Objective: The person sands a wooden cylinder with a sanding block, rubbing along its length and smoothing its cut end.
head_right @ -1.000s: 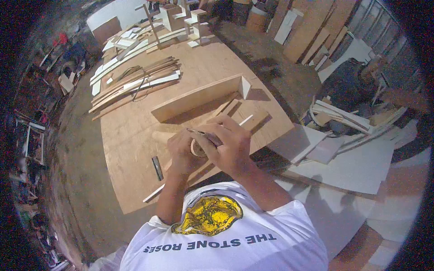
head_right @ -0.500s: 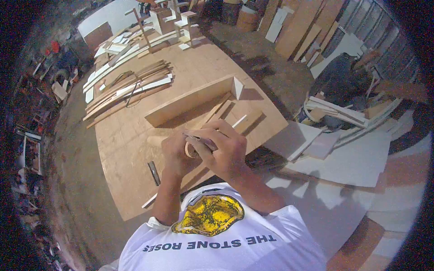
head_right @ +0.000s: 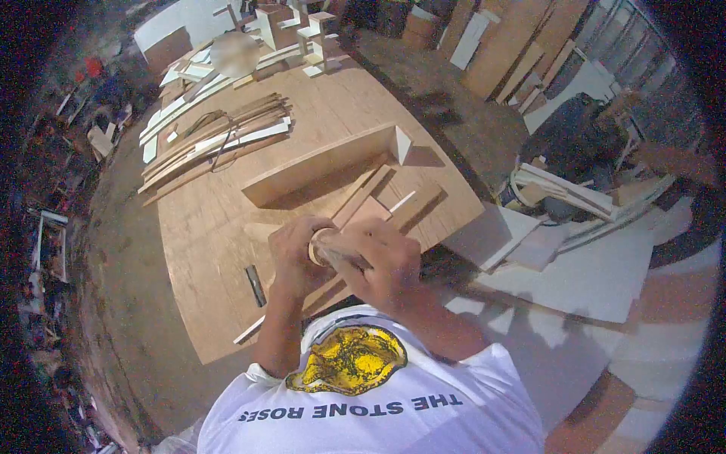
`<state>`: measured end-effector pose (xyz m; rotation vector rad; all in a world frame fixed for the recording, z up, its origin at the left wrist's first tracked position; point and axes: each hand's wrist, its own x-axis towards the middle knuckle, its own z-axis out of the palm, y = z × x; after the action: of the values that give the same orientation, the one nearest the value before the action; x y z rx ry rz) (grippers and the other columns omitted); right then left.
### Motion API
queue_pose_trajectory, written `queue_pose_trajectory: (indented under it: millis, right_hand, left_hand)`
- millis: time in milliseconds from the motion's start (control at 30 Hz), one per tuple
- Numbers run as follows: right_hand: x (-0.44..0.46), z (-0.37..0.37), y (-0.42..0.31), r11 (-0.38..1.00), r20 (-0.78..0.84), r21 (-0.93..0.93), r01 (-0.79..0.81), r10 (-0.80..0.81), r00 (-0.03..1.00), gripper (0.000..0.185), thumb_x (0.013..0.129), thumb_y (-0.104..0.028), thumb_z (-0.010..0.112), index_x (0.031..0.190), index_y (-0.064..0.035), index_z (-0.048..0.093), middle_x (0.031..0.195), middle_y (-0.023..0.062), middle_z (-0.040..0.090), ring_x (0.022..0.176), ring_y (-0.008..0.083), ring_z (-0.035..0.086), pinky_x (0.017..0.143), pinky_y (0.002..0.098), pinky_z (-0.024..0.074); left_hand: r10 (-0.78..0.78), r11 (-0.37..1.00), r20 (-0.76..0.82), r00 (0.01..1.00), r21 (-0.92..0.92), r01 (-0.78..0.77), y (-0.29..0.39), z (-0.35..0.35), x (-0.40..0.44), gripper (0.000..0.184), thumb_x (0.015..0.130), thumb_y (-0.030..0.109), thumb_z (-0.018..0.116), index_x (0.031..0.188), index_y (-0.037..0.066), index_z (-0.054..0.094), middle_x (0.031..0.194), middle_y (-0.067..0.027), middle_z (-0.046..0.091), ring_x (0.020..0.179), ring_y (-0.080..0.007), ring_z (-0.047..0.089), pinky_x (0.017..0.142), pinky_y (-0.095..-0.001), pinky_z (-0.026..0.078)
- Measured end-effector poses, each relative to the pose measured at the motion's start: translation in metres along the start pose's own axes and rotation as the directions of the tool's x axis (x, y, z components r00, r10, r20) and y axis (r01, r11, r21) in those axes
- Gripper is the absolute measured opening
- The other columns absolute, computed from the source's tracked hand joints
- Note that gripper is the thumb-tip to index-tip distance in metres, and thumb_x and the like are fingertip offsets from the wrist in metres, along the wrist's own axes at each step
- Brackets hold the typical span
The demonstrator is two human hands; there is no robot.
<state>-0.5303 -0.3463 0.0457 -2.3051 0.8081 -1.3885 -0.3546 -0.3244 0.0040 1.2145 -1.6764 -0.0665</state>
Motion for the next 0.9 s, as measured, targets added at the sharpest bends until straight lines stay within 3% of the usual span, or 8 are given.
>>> queue_pose_trajectory:
  millis: [167, 267, 367, 467, 600, 700, 800, 900]
  right_hand:
    - [0.007, 0.002, 0.002, 0.999, -0.029, -0.006, -0.054, 0.053, 0.998, 0.021, 0.081, -0.007, 0.089, 0.101, -0.0120, 0.083, 0.090, 0.0099, 0.075, 0.076, 0.0226, 0.074, 0.064, 0.0333, 0.0574]
    - [0.015, 0.004, 0.000, 1.000, -0.050, -0.024, -0.001, 0.000, 0.999, 0.020, 0.082, -0.007, 0.089, 0.101, -0.0121, 0.083, 0.091, 0.0098, 0.075, 0.077, 0.0224, 0.075, 0.064, 0.0331, 0.0577]
    - [0.001, -0.002, -0.004, 0.999, 0.011, 0.045, 0.006, -0.007, 1.000, 0.017, 0.083, -0.009, 0.089, 0.098, -0.0114, 0.083, 0.091, 0.0099, 0.075, 0.077, 0.0218, 0.074, 0.063, 0.0333, 0.0569]
    - [-0.004, -0.004, -0.001, 0.995, 0.054, 0.041, -0.088, 0.086, 0.995, 0.014, 0.084, -0.010, 0.088, 0.097, -0.0108, 0.083, 0.091, 0.0101, 0.075, 0.077, 0.0221, 0.074, 0.062, 0.0335, 0.0569]
    - [0.018, 0.005, 0.007, 0.999, -0.092, 0.039, -0.026, 0.029, 0.995, 0.016, 0.082, -0.010, 0.090, 0.097, -0.0108, 0.084, 0.090, 0.0103, 0.075, 0.074, 0.0218, 0.072, 0.060, 0.0333, 0.0552]
    - [0.020, 0.005, 0.003, 1.000, -0.065, -0.002, -0.008, 0.008, 0.998, 0.016, 0.082, -0.009, 0.089, 0.097, -0.0113, 0.084, 0.090, 0.0098, 0.075, 0.070, 0.0202, 0.070, 0.058, 0.0321, 0.0523]
    - [0.005, 0.003, 0.000, 1.000, -0.026, 0.030, 0.001, 0.000, 1.000, 0.017, 0.082, -0.008, 0.089, 0.097, -0.0113, 0.083, 0.091, 0.0092, 0.075, 0.068, 0.0193, 0.068, 0.058, 0.0316, 0.0506]
    - [0.003, -0.001, -0.001, 0.995, 0.019, 0.067, -0.080, 0.079, 0.997, 0.017, 0.081, -0.008, 0.090, 0.096, -0.0106, 0.083, 0.090, 0.0090, 0.075, 0.070, 0.0189, 0.069, 0.059, 0.0317, 0.0513]
  left_hand:
    - [-0.005, 1.000, 0.014, 1.000, -0.005, 0.005, -0.001, 0.006, -0.007, 0.052, 0.057, 0.020, 0.096, 0.101, 0.012, 0.070, 0.094, -0.0079, 0.075, 0.083, -0.0292, 0.074, 0.073, -0.0396, 0.058]
    - [0.036, 0.999, -0.017, 0.999, -0.028, -0.037, -0.005, 0.009, -0.006, 0.051, 0.058, 0.020, 0.096, 0.102, 0.012, 0.071, 0.094, -0.0079, 0.075, 0.084, -0.0293, 0.074, 0.073, -0.0396, 0.058]
    - [-0.008, 1.000, -0.005, 1.000, -0.004, 0.008, 0.001, 0.001, 0.002, 0.051, 0.059, 0.021, 0.096, 0.102, 0.011, 0.071, 0.093, -0.0085, 0.074, 0.084, -0.0302, 0.075, 0.074, -0.0402, 0.059]
    - [-0.016, 1.000, 0.013, 1.000, -0.003, 0.016, 0.002, 0.001, 0.005, 0.050, 0.060, 0.022, 0.096, 0.102, 0.011, 0.070, 0.093, -0.0090, 0.074, 0.085, -0.0312, 0.075, 0.074, -0.0408, 0.058]
    - [-0.022, 1.000, 0.027, 0.999, 0.006, 0.022, -0.003, 0.013, -0.005, 0.049, 0.061, 0.021, 0.095, 0.102, 0.011, 0.070, 0.093, -0.0094, 0.074, 0.086, -0.0315, 0.075, 0.075, -0.0413, 0.058]
    - [0.029, 0.999, 0.006, 1.000, -0.025, -0.029, -0.004, 0.007, 0.001, 0.047, 0.062, 0.018, 0.093, 0.102, 0.011, 0.070, 0.093, -0.0096, 0.074, 0.086, -0.0315, 0.075, 0.075, -0.0414, 0.058]
    - [-0.053, 0.997, 0.055, 0.997, -0.047, 0.056, 0.000, -0.002, 0.003, 0.050, 0.060, 0.019, 0.094, 0.104, 0.011, 0.069, 0.093, -0.0098, 0.074, 0.087, -0.0318, 0.075, 0.074, -0.0416, 0.058]
    - [-0.032, 0.999, 0.043, 0.999, -0.004, 0.032, 0.000, 0.000, 0.001, 0.051, 0.060, 0.019, 0.095, 0.104, 0.011, 0.070, 0.094, -0.0099, 0.074, 0.087, -0.0323, 0.075, 0.074, -0.0409, 0.058]
